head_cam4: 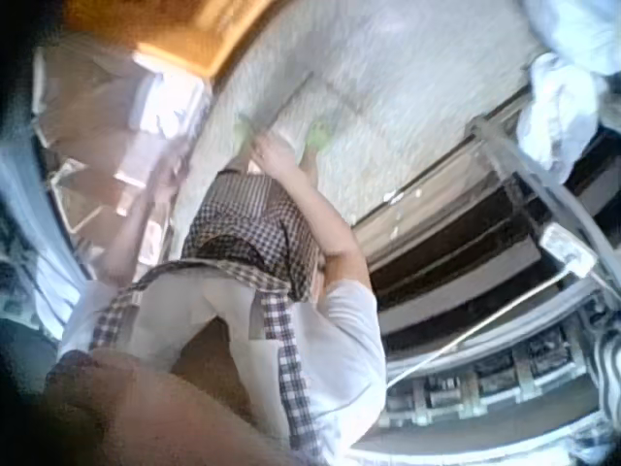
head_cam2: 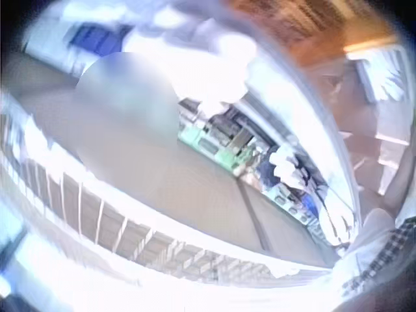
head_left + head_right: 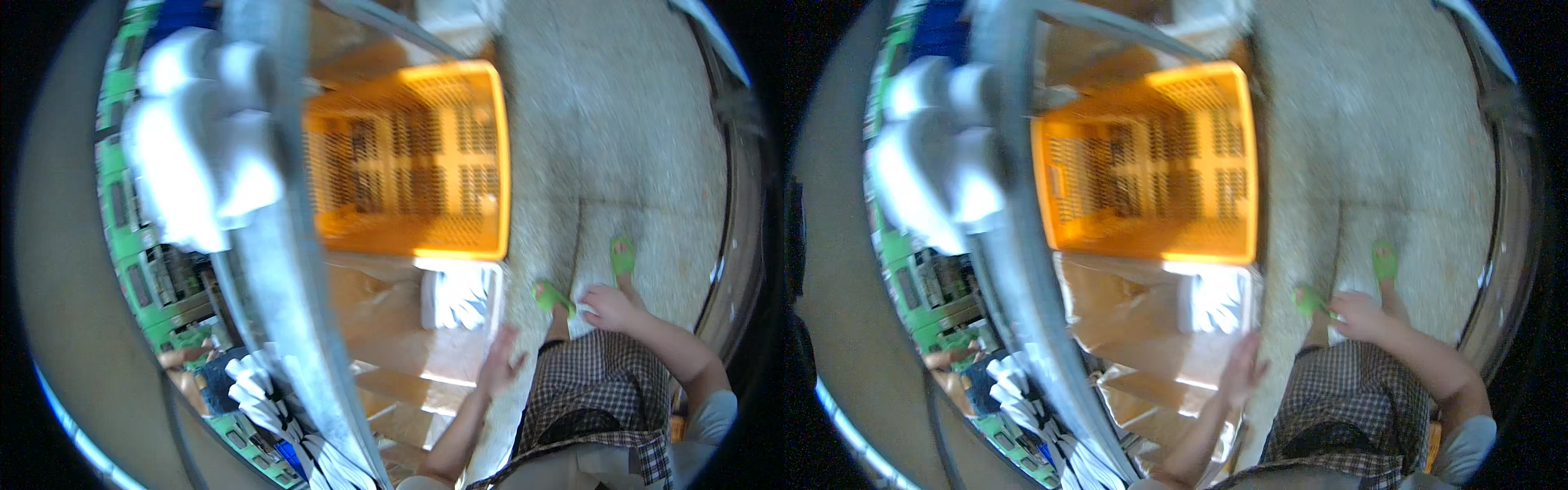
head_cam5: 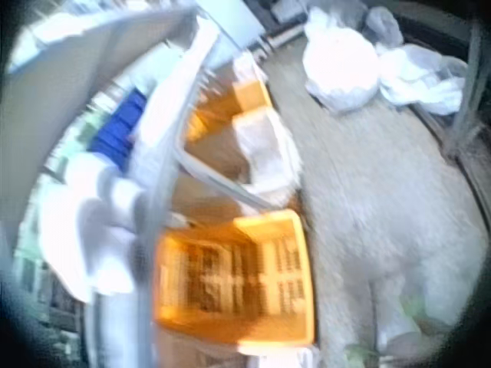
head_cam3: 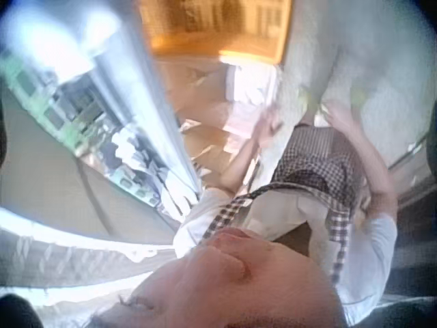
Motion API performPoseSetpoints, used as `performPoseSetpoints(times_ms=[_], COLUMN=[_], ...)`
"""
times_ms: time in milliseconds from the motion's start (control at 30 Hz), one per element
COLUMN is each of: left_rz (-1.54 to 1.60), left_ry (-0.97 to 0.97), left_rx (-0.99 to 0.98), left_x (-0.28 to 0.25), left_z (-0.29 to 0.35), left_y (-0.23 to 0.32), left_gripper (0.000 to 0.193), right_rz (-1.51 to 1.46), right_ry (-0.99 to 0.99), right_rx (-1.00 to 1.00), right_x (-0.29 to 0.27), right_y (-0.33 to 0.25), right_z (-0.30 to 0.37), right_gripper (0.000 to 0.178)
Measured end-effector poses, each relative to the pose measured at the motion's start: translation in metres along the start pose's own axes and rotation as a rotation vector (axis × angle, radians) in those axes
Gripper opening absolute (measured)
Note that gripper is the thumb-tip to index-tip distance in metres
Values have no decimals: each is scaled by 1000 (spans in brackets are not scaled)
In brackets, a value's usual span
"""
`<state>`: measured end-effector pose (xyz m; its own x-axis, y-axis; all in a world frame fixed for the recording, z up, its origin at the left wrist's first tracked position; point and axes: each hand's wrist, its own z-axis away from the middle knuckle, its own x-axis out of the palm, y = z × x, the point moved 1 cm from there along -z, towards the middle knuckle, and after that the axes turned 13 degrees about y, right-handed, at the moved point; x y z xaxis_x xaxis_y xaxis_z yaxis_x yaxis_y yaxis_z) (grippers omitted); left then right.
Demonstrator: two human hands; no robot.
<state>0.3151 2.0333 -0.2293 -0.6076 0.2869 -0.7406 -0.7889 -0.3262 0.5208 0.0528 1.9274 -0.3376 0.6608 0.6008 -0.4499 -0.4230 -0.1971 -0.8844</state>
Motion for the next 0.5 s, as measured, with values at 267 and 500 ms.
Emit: performPoseSetpoints(times_ms=[267, 500], left_rz=[262, 750], left_ry=[631, 1190], left_rx=[376, 335], left_x=[-209, -409], left_z=[15, -111], left_y=[169, 120], left_gripper=[55, 57], right_rz=[836, 326], right_ry=[-358, 550], right_rx=[1193, 1057], right_x=[-180, -218], right_y=[171, 175], right_z=[240, 228], right_gripper=[34, 22])
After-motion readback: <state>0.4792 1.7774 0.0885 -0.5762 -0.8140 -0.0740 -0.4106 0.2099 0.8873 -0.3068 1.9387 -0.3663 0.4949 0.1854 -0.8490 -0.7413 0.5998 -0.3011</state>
